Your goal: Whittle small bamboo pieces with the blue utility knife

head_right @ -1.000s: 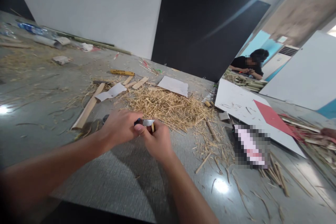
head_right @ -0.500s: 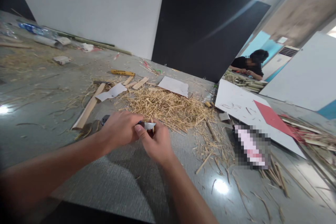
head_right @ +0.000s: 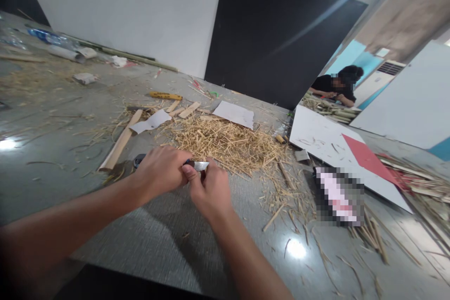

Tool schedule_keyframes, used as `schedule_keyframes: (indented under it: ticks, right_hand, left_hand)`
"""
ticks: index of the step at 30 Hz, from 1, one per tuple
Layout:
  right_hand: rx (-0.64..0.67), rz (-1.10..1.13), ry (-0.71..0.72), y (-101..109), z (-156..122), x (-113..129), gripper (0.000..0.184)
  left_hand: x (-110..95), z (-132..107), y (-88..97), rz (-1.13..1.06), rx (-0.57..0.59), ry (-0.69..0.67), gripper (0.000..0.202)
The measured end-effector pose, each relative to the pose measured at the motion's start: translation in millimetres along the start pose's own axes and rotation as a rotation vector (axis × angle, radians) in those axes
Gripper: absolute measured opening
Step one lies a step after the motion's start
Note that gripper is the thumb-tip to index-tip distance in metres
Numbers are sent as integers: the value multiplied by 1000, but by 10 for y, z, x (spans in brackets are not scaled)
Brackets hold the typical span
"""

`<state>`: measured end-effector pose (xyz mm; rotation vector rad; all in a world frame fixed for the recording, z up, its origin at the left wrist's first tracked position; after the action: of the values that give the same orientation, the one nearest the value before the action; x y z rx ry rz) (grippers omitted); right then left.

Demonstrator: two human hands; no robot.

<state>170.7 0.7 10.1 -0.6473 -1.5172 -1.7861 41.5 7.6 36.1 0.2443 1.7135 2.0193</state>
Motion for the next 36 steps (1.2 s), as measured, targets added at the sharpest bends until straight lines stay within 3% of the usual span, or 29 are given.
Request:
schedule_keyframes:
  ticks: [10, 15, 19, 22, 27, 32, 36]
  right_hand:
    - [-133, -85, -36, -26, -13, 29, 41]
    - [-203, -54, -100, 14, -17, -14, 48]
    - [-112, 93, -75, 15, 38, -65, 51]
    - [2, 191, -85, -19, 60, -102, 48]
    - [133, 352, -112, -55, 56, -181, 35]
    - [84, 327, -172, -43, 99, -273, 34]
    - [-11, 312, -146, -8, 117, -237, 36]
  left_hand:
    - [25, 37, -14, -4, -39, 38, 24]
    - [349, 83, 53, 58, -154, 209, 26]
    - [512, 110, 87, 129, -250, 253, 26]
    - [440, 126, 27, 91, -236, 211, 29]
    - [222, 81, -77, -122, -142, 96, 55]
    - [161, 22, -24, -193, -246, -100, 43]
    - [173, 27, -17, -238, -225, -244, 31]
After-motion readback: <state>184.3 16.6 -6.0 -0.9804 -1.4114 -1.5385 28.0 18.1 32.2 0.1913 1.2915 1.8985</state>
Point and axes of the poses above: each hand's wrist, its own z-axis towards the middle knuckle, its own y-axis out of the back of the hand, x = y × z, the point moved 4 cm from there along z, towards the middle knuckle, and after that the axes turned 13 degrees about -y, right-handed, at the moved point
